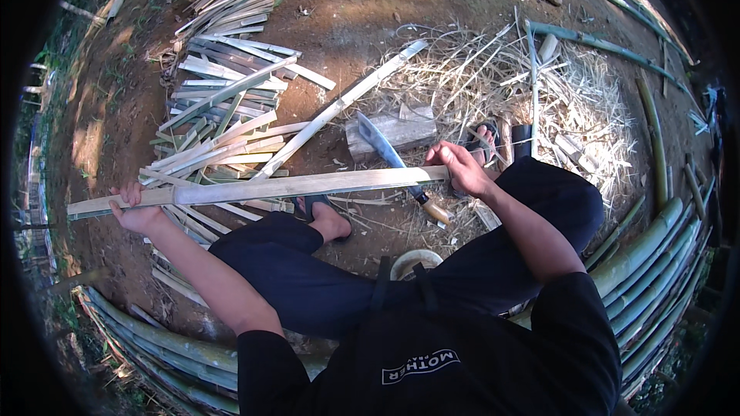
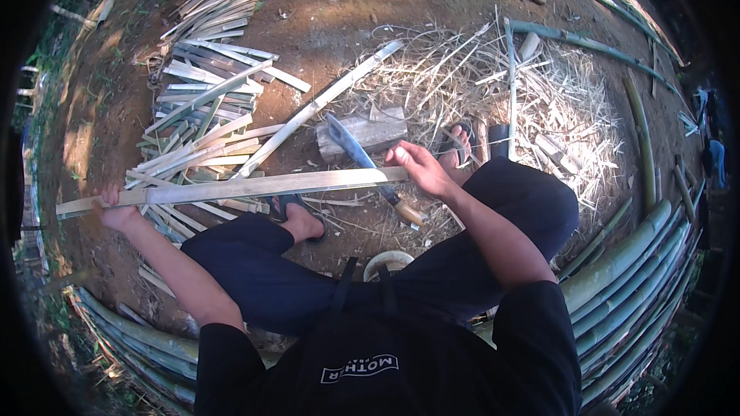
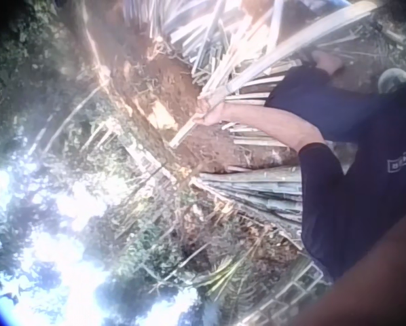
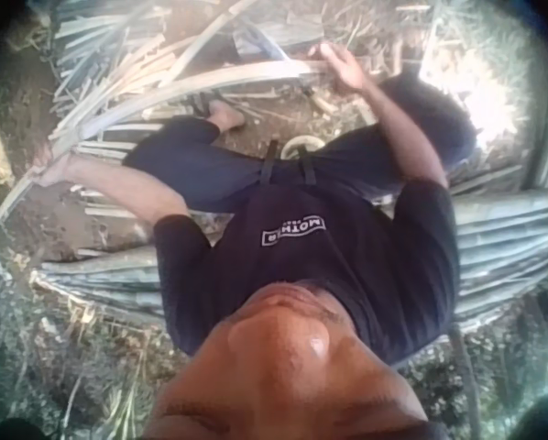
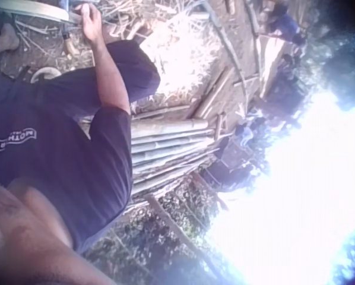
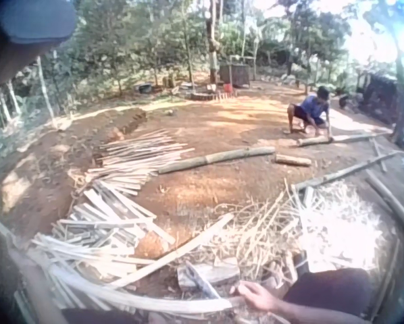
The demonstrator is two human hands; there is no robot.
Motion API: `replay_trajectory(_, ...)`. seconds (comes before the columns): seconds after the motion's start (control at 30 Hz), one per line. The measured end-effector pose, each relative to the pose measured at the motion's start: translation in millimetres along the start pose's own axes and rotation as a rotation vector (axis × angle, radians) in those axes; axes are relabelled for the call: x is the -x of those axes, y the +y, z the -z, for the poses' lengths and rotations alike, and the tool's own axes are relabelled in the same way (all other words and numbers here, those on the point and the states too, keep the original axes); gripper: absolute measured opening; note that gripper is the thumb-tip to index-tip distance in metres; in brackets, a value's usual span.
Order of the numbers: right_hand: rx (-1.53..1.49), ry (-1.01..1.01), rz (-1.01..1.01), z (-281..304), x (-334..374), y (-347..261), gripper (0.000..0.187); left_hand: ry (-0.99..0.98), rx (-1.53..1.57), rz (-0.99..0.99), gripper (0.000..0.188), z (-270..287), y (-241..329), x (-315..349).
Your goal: The person sits on the ground and uses a machete to split long bamboo poles into thin strips. They repeatedly position the bamboo on a wooden block, strike it with the machete to split it, and then separate the resulting strips by hand.
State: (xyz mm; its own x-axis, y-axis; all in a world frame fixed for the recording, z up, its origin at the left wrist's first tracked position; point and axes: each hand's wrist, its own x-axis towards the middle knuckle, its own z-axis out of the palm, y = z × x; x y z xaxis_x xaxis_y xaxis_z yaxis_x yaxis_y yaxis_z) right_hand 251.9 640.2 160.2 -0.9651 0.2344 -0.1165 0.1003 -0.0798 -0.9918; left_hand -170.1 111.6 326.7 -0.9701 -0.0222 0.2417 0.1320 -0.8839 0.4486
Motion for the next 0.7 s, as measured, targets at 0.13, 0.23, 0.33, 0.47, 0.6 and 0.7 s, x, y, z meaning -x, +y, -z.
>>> replay_trajectory(0.13, -0.664, 0.025, -0.384, 0, -5, -7, 0.081, 0.023, -0.023, -0.011, 0.028, 21, 24, -8)
replay_trajectory(0.23, -0.664, 0.053, -0.461, -6, -5, -17, 0.083, -0.007, 0.015, 0.005, 0.029, 38, 34, -15)
replay_trajectory(0.33, -0.674, 0.027, -0.484, -5, -4, -17, 0.085, 0.103, -0.020, -0.020, 0.028, 41, 28, -15)
replay_trajectory(0.47, -0.629, 0.054, -0.483, -4, -1, -10, 0.084, 0.142, -0.095, -0.035, 0.028, 27, 9, -9)
replay_trajectory(0.6, -0.613, 0.036, -0.487, -9, -2, -8, 0.084, 0.108, -0.114, -0.025, 0.029, 30, 14, -12)
replay_trajectory(0.7, -0.583, 0.052, -0.509, -10, -2, -4, 0.084, 0.051, -0.087, 0.008, 0.030, 33, 19, -12)
